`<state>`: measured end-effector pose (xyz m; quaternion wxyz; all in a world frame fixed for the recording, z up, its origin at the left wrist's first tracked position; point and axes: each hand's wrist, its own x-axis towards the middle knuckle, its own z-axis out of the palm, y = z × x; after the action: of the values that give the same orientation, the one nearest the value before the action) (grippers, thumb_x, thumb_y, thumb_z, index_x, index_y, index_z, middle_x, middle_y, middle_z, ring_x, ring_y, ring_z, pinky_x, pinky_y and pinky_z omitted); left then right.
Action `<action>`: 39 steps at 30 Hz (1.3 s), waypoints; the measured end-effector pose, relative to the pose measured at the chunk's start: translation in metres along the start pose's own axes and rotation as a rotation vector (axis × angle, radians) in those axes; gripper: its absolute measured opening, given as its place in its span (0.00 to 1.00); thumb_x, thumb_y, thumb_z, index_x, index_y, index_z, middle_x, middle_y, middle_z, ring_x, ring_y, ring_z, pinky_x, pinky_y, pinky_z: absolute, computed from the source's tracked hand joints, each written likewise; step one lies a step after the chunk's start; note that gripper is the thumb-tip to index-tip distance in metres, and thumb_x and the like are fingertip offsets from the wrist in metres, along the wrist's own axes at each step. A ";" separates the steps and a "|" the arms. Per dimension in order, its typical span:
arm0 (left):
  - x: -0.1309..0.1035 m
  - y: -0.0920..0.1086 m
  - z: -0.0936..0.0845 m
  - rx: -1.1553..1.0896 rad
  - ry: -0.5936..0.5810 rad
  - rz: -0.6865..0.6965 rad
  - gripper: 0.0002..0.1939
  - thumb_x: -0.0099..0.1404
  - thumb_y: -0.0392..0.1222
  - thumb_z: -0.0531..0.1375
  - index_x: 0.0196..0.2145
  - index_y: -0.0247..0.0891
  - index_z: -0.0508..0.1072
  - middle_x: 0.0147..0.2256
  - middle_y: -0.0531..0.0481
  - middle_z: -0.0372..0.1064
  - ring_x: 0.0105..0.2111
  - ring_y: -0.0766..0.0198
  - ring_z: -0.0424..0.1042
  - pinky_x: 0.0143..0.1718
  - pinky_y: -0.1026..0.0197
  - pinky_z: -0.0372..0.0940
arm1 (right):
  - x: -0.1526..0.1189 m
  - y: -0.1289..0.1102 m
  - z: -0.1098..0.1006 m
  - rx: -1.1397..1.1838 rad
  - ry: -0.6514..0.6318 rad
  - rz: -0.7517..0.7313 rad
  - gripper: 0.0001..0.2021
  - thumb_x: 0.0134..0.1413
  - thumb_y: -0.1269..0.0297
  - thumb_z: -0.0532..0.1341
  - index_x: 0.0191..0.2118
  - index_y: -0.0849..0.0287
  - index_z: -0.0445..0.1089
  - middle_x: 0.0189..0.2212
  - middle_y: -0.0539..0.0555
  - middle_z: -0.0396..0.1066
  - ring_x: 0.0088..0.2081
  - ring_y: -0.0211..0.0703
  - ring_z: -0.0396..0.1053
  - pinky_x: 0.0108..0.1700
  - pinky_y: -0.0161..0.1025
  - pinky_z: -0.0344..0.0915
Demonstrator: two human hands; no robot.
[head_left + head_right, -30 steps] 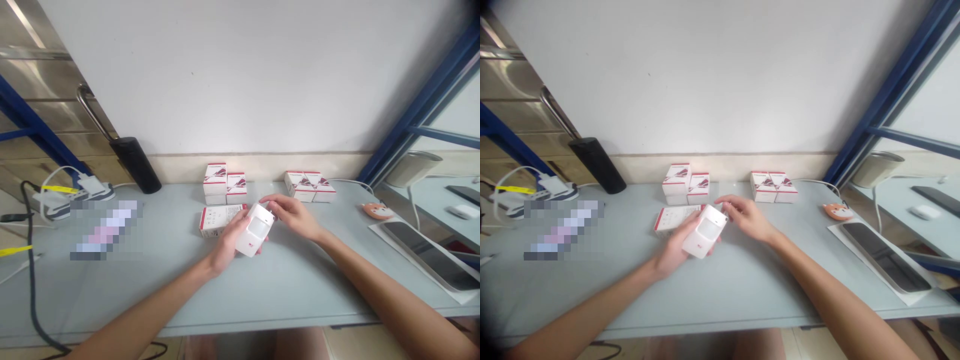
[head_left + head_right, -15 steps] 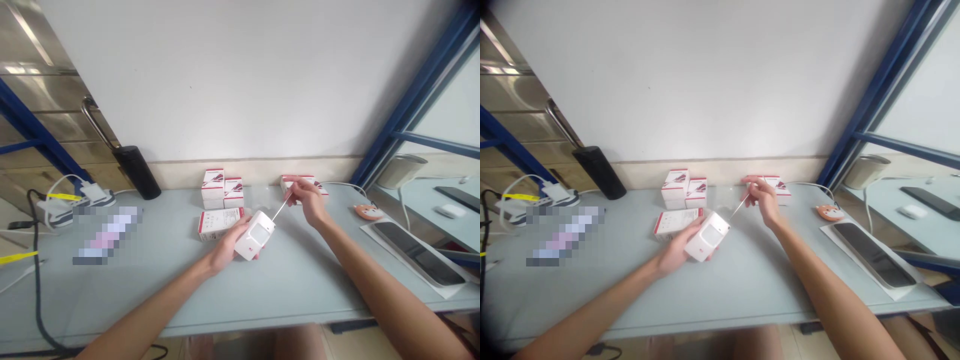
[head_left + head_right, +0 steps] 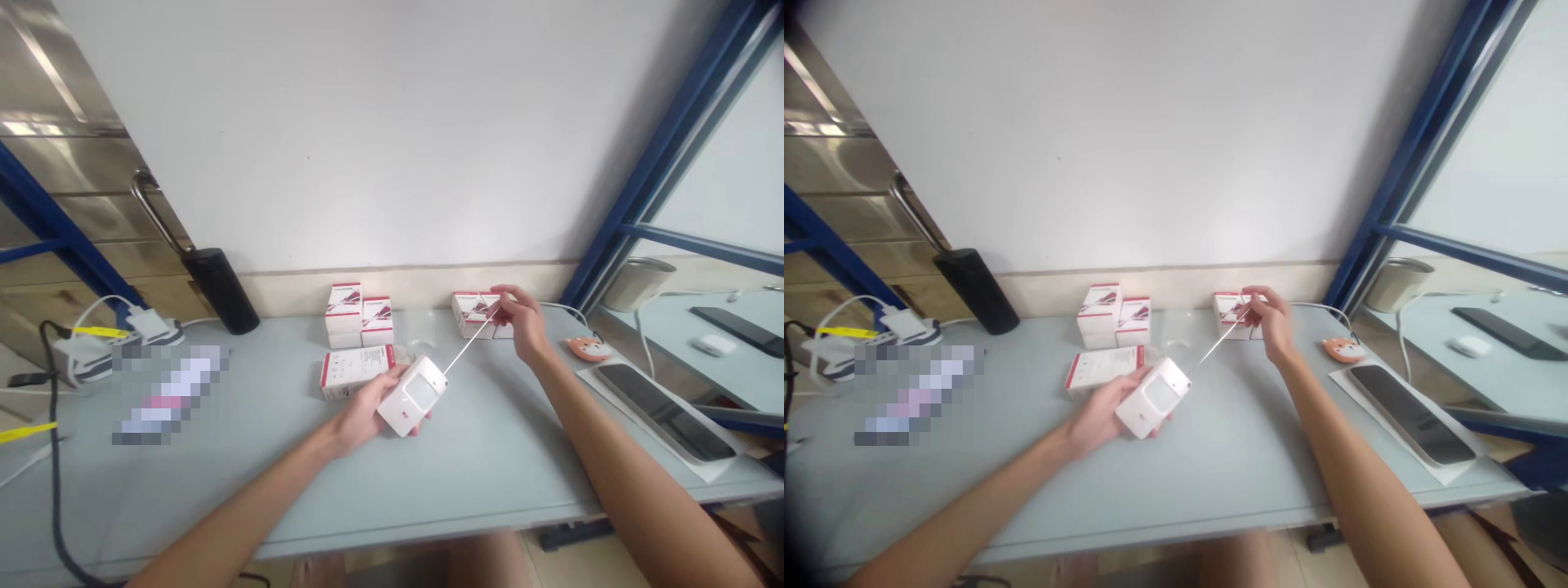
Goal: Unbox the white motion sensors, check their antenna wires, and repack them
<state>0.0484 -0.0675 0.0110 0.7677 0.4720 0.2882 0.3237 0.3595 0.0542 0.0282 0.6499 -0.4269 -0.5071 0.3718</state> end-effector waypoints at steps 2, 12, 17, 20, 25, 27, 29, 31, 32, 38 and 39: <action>-0.001 0.000 -0.002 -0.035 -0.017 0.000 0.24 0.74 0.49 0.50 0.63 0.39 0.65 0.48 0.36 0.77 0.36 0.52 0.78 0.39 0.54 0.65 | 0.000 0.000 -0.001 -0.039 -0.019 -0.016 0.15 0.55 0.50 0.67 0.41 0.56 0.77 0.21 0.50 0.75 0.21 0.38 0.64 0.25 0.37 0.56; -0.003 0.000 0.001 -0.068 0.040 0.026 0.22 0.73 0.47 0.50 0.59 0.39 0.68 0.49 0.36 0.77 0.38 0.50 0.77 0.37 0.54 0.65 | -0.010 0.002 0.009 -0.100 -0.065 -0.055 0.24 0.62 0.36 0.61 0.46 0.52 0.75 0.27 0.50 0.74 0.23 0.38 0.65 0.25 0.37 0.58; -0.003 0.003 -0.001 -0.140 0.043 0.066 0.20 0.72 0.48 0.49 0.57 0.40 0.68 0.42 0.37 0.79 0.32 0.52 0.76 0.38 0.53 0.64 | -0.013 -0.002 0.019 0.038 -0.082 0.023 0.17 0.58 0.43 0.68 0.39 0.53 0.74 0.25 0.48 0.69 0.23 0.37 0.62 0.25 0.37 0.57; -0.002 0.003 -0.003 -0.161 0.045 0.070 0.20 0.72 0.48 0.49 0.57 0.40 0.66 0.40 0.37 0.79 0.31 0.52 0.75 0.38 0.52 0.63 | -0.014 -0.002 0.023 0.105 -0.094 0.084 0.15 0.56 0.48 0.70 0.40 0.53 0.75 0.26 0.47 0.68 0.23 0.36 0.60 0.24 0.37 0.56; -0.001 0.001 -0.005 -0.146 0.001 0.015 0.23 0.72 0.49 0.48 0.59 0.37 0.66 0.42 0.35 0.78 0.31 0.52 0.75 0.37 0.52 0.63 | -0.014 -0.004 0.022 0.177 -0.098 0.173 0.17 0.55 0.46 0.71 0.41 0.53 0.77 0.27 0.48 0.65 0.24 0.35 0.59 0.24 0.37 0.57; -0.001 0.000 -0.005 -0.131 -0.009 -0.008 0.23 0.72 0.49 0.48 0.59 0.36 0.67 0.41 0.36 0.78 0.31 0.53 0.75 0.37 0.53 0.63 | -0.013 -0.004 0.021 0.171 -0.079 0.198 0.17 0.53 0.46 0.72 0.41 0.53 0.77 0.27 0.47 0.63 0.24 0.36 0.59 0.24 0.37 0.58; 0.000 0.000 -0.004 -0.130 -0.009 -0.010 0.23 0.72 0.49 0.49 0.57 0.35 0.68 0.40 0.36 0.78 0.30 0.53 0.75 0.37 0.53 0.63 | -0.011 -0.004 0.019 0.178 -0.080 0.197 0.18 0.53 0.45 0.72 0.41 0.53 0.76 0.26 0.46 0.61 0.24 0.36 0.58 0.25 0.37 0.59; 0.000 0.001 -0.004 -0.145 -0.002 -0.007 0.22 0.71 0.49 0.50 0.56 0.34 0.69 0.40 0.36 0.78 0.30 0.53 0.75 0.37 0.53 0.63 | -0.008 -0.002 0.017 0.177 -0.083 0.175 0.19 0.53 0.43 0.72 0.41 0.52 0.76 0.25 0.45 0.58 0.24 0.36 0.56 0.24 0.37 0.58; 0.001 0.001 -0.005 -0.154 0.003 -0.009 0.22 0.71 0.49 0.50 0.55 0.34 0.70 0.39 0.35 0.78 0.30 0.53 0.75 0.37 0.53 0.64 | -0.007 -0.002 0.016 0.170 -0.079 0.163 0.20 0.53 0.42 0.71 0.41 0.52 0.75 0.24 0.45 0.57 0.23 0.36 0.56 0.24 0.37 0.58; 0.004 0.001 -0.007 -0.186 0.011 -0.037 0.24 0.72 0.50 0.51 0.56 0.31 0.71 0.40 0.33 0.78 0.32 0.52 0.75 0.39 0.52 0.65 | -0.004 0.001 0.014 0.205 -0.019 0.208 0.24 0.47 0.39 0.75 0.41 0.53 0.77 0.25 0.45 0.56 0.23 0.34 0.53 0.22 0.36 0.54; 0.004 0.001 -0.007 -0.189 0.008 -0.040 0.25 0.72 0.50 0.50 0.57 0.30 0.71 0.40 0.33 0.78 0.32 0.52 0.75 0.39 0.52 0.65 | -0.004 0.001 0.014 0.224 -0.009 0.216 0.25 0.45 0.40 0.76 0.41 0.53 0.78 0.25 0.45 0.56 0.23 0.33 0.53 0.22 0.35 0.54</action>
<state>0.0457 -0.0603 0.0082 0.8140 0.3904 0.2688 0.3359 0.3449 0.0532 0.0278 0.6475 -0.4020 -0.4163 0.4958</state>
